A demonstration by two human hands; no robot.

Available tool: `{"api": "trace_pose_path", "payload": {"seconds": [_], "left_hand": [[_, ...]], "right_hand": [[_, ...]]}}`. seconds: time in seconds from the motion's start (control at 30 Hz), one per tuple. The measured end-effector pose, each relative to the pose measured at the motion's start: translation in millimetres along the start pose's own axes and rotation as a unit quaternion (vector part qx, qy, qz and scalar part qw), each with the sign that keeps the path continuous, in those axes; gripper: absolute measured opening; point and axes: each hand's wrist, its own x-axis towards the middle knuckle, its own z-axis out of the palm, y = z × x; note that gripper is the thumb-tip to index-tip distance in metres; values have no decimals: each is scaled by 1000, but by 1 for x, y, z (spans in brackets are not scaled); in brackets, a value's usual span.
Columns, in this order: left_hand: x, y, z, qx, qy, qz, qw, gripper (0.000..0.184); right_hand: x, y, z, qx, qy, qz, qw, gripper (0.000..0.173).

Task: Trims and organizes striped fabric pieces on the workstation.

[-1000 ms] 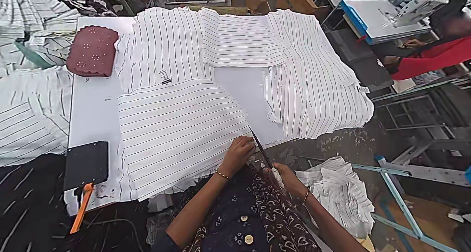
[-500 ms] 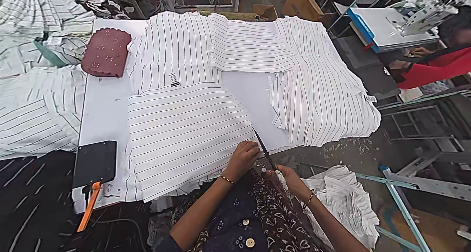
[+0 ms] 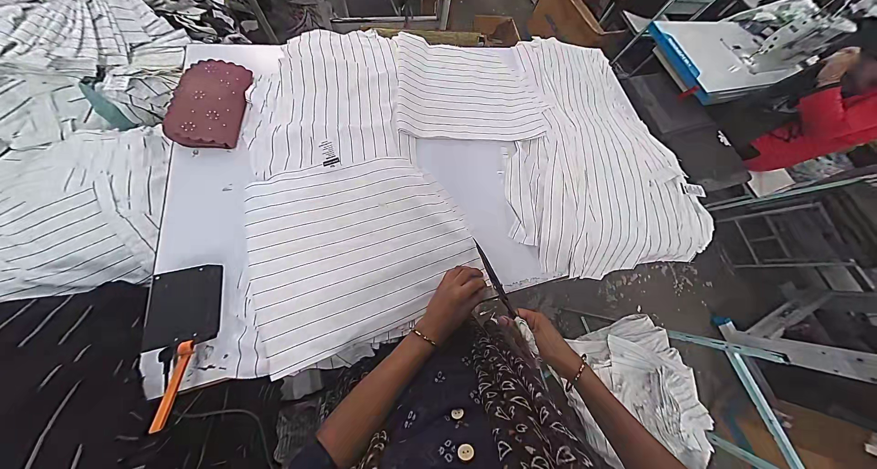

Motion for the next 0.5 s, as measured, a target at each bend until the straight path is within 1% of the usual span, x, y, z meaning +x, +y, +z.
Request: {"api": "trace_pose_path", "payload": {"seconds": [0.1,0.3,0.4,0.5], "left_hand": [[0,1,-1,-4,-1,3,1000,13],[0,-1,-1,-7,-5,0,1000,13],[1,0,-2,-4,-6,1,1000,13],[0,-1,-1,-6,-4,3,1000,13]], "right_hand": [[-3,0,3,29,2,-5,1000,28],[-5,0,3,30,7,-11,999,24],[-5,1,2,40,2,-3,999,26],[-7,-1,6,79,-1,0,997,27]]}}
